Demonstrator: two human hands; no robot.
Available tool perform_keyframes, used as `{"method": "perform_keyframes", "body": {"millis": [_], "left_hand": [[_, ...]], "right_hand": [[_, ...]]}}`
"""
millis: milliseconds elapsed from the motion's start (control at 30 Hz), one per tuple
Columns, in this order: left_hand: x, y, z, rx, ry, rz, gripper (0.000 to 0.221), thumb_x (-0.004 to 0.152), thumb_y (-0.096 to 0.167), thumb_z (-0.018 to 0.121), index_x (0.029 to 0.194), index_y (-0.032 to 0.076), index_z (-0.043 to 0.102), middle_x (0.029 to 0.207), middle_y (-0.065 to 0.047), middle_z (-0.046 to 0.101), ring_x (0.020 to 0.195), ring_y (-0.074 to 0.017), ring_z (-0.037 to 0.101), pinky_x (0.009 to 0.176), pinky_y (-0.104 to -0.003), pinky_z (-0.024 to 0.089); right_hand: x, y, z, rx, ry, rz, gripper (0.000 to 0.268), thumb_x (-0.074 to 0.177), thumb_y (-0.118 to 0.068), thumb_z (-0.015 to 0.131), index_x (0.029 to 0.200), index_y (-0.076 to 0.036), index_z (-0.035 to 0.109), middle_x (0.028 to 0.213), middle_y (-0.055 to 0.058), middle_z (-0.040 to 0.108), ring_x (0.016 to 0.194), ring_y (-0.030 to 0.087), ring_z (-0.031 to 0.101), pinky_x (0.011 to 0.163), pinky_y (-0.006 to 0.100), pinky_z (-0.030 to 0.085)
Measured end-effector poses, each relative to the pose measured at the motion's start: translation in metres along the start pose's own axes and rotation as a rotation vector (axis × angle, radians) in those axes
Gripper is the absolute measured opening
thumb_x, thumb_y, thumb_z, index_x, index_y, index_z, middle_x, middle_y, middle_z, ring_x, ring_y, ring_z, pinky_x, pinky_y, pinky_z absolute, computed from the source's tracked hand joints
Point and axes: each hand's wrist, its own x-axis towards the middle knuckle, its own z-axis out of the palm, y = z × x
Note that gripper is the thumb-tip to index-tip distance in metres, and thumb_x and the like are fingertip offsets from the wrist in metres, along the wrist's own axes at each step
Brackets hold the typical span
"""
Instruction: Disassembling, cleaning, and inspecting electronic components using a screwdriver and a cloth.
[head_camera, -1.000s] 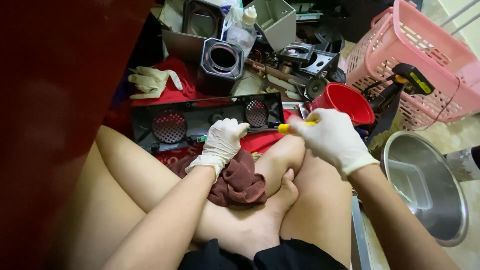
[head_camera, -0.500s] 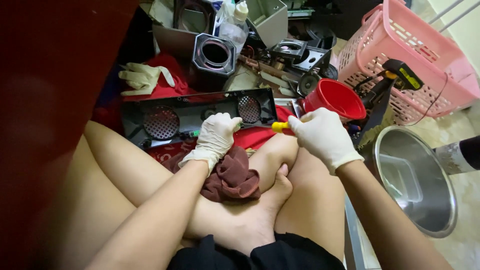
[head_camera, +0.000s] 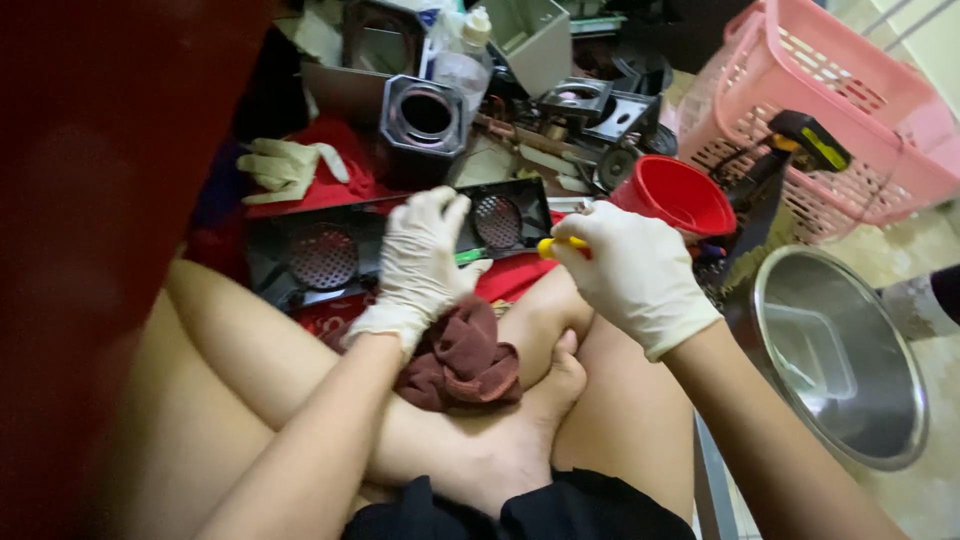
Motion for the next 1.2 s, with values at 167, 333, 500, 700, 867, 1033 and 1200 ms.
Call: {"method": "perform_keyframes", "body": {"millis": [167, 333, 500, 700, 867, 1033, 1200], "left_hand": [[0.014, -0.001, -0.013, 0.108, -0.132, -0.266, 0.132, 0.031, 0.056, 0.082, 0.133, -0.003, 0.024, 0.137, -0.023, 0.026, 0.13, -0.0374, 0.021, 0.11, -0.042, 0.013], [0.02, -0.006, -0.009, 0.249, -0.345, -0.369, 0.141, 0.026, 0.067, 0.078, 0.134, -0.004, 0.02, 0.132, -0.02, 0.029, 0.128, -0.0345, 0.021, 0.111, -0.041, 0.011], [0.012, 0.009, -0.022, 0.435, -0.315, -0.359, 0.112, 0.048, 0.047, 0.072, 0.133, -0.006, 0.023, 0.133, -0.022, 0.03, 0.13, -0.0333, 0.021, 0.112, -0.042, 0.006], [0.01, -0.02, 0.006, 0.404, -0.276, -0.291, 0.111, 0.027, 0.043, 0.079, 0.117, -0.005, 0.036, 0.103, -0.017, 0.044, 0.106, -0.0319, 0.04, 0.108, -0.044, 0.017], [0.016, -0.01, -0.01, 0.333, -0.252, -0.305, 0.088, 0.031, 0.032, 0.08, 0.103, 0.0, 0.041, 0.093, -0.013, 0.045, 0.097, -0.0297, 0.045, 0.106, -0.043, 0.023], [0.015, -0.012, -0.008, 0.42, -0.362, -0.303, 0.098, 0.035, 0.039, 0.079, 0.114, -0.002, 0.037, 0.1, -0.013, 0.045, 0.102, -0.0292, 0.042, 0.108, -0.043, 0.018], [0.012, -0.015, -0.006, 0.357, -0.349, -0.318, 0.102, 0.034, 0.045, 0.081, 0.113, -0.002, 0.037, 0.1, -0.014, 0.044, 0.103, -0.0291, 0.041, 0.107, -0.042, 0.018]], "right_hand": [[-0.004, 0.003, 0.004, -0.073, -0.127, -0.009, 0.036, 0.064, -0.041, 0.067, 0.095, -0.026, 0.058, 0.083, 0.0, 0.06, 0.079, 0.025, 0.064, 0.067, 0.04, 0.053], [-0.009, 0.0, 0.005, -0.19, -0.138, -0.126, 0.032, 0.071, -0.043, 0.06, 0.094, -0.021, 0.054, 0.076, 0.005, 0.057, 0.07, 0.029, 0.064, 0.063, 0.043, 0.052], [-0.01, 0.0, 0.015, -0.173, -0.204, -0.114, 0.023, 0.074, -0.032, 0.059, 0.091, -0.02, 0.051, 0.072, 0.006, 0.056, 0.07, 0.032, 0.064, 0.064, 0.044, 0.052], [-0.003, 0.0, 0.019, -0.049, -0.26, 0.007, 0.024, 0.074, -0.035, 0.059, 0.089, -0.018, 0.052, 0.068, 0.011, 0.058, 0.073, 0.035, 0.063, 0.063, 0.045, 0.052], [-0.003, -0.007, 0.016, 0.464, -0.313, 0.488, 0.027, 0.061, -0.034, 0.068, 0.077, -0.013, 0.064, 0.073, 0.015, 0.062, 0.076, 0.03, 0.064, 0.069, 0.038, 0.051], [-0.003, -0.02, 0.002, 1.298, -0.377, 1.087, 0.021, 0.079, -0.018, 0.06, 0.074, -0.002, 0.049, 0.051, 0.011, 0.049, 0.033, 0.007, 0.031, 0.029, 0.017, 0.019], [-0.003, -0.03, -0.017, 0.944, -0.442, 0.807, 0.022, 0.065, -0.004, 0.067, 0.079, 0.006, 0.055, 0.063, 0.016, 0.058, 0.049, 0.018, 0.058, 0.041, 0.024, 0.044]]}}
